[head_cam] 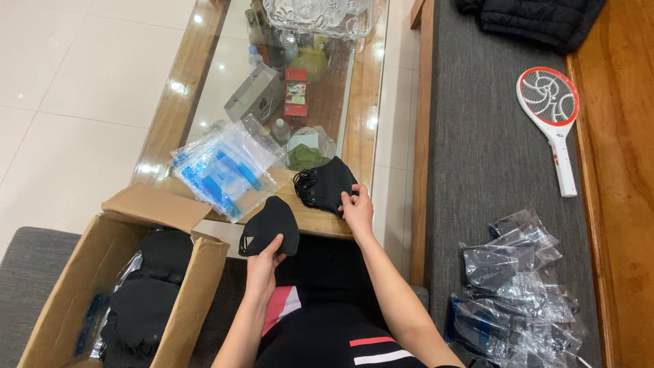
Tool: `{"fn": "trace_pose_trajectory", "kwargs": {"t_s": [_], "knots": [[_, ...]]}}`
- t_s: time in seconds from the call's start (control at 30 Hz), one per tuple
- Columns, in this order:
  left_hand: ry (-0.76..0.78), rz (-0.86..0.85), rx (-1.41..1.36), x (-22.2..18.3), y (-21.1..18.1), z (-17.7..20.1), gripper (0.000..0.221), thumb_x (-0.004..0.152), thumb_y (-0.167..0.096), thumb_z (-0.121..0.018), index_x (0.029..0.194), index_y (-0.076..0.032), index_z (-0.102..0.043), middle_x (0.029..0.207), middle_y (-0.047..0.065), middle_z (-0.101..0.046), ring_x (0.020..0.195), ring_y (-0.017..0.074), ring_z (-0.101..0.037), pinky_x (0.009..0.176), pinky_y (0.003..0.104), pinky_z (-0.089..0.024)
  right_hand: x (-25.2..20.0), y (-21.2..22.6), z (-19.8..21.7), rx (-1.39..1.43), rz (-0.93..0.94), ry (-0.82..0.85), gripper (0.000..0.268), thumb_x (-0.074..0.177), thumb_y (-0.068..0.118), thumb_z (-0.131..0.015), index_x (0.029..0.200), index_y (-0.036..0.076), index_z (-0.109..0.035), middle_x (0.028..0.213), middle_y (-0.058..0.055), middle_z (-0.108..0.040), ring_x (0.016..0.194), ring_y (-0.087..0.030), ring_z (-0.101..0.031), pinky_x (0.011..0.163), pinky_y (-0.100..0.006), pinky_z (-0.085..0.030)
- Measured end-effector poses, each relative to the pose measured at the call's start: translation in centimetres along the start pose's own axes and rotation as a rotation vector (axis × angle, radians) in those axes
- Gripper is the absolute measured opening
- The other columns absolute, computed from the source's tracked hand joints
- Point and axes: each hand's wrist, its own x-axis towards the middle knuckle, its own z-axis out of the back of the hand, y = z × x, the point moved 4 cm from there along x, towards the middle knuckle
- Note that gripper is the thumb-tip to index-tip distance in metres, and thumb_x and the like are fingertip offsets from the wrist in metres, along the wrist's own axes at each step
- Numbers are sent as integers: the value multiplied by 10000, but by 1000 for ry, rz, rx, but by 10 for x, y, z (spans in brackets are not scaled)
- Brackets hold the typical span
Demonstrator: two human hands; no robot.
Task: Packaging individual black face masks into clear plastic bags
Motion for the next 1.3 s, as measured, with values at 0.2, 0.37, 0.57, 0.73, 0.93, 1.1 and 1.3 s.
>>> {"fn": "trace_pose_trajectory", "kwargs": {"t_s": [0.2,0.37,0.57,0.73,0.93,1.1,1.3], "knots": [[-4,9,-11,-3,-4,-3,482,783,-148,-893,1170,63,-700,1049,171,-706,901,254,-676,748,384,-573,-3,4,1,-2,12,-4,326,953,175,-615,1228,4,-578,611,-55,-680,485,-183,-620,631,-327,-479],[3,28,-2,-8,-6,-7,537,784,-160,-893,1213,89,-686,1115,214,-712,961,283,-682,774,394,-571,-3,5,0,-6,5,-7,292,953,180,-611,1201,31,-575,610,-45,-686,483,-176,-618,621,-318,-474],[17,15,4,-5,-2,-6,511,784,-135,-887,1202,79,-687,1077,189,-719,917,276,-694,742,388,-581,0,1,0,-5,-11,7,298,948,203,-613,1199,52,-555,624,-50,-703,489,-176,-640,634,-316,-487],[20,11,22,-13,-10,-9,523,779,-142,-887,1223,49,-686,1098,174,-729,929,280,-703,743,387,-583,2,-4,2,-9,-21,32,301,956,216,-575,1209,53,-551,633,-47,-718,509,-180,-676,680,-324,-505],[15,-1,17,-17,-15,-11,485,769,-141,-900,1179,27,-702,1042,154,-745,875,254,-714,708,372,-595,5,-13,-1,299,72,72,212,975,99,-574,1173,32,-539,671,-134,-713,462,-154,-639,400,-198,-423],[22,5,32,-3,1,-5,480,782,-144,-894,1191,5,-694,1056,137,-738,896,257,-711,720,372,-590,4,-17,-1,340,8,56,208,984,94,-559,1166,6,-513,670,-161,-708,433,-141,-615,349,-188,-402],[35,10,36,-3,1,-4,500,792,-144,-889,1222,6,-685,1079,142,-733,911,258,-704,724,375,-591,3,-19,-1,262,-31,65,231,977,111,-565,1179,8,-521,635,-139,-706,409,-149,-616,344,-211,-402]]}}
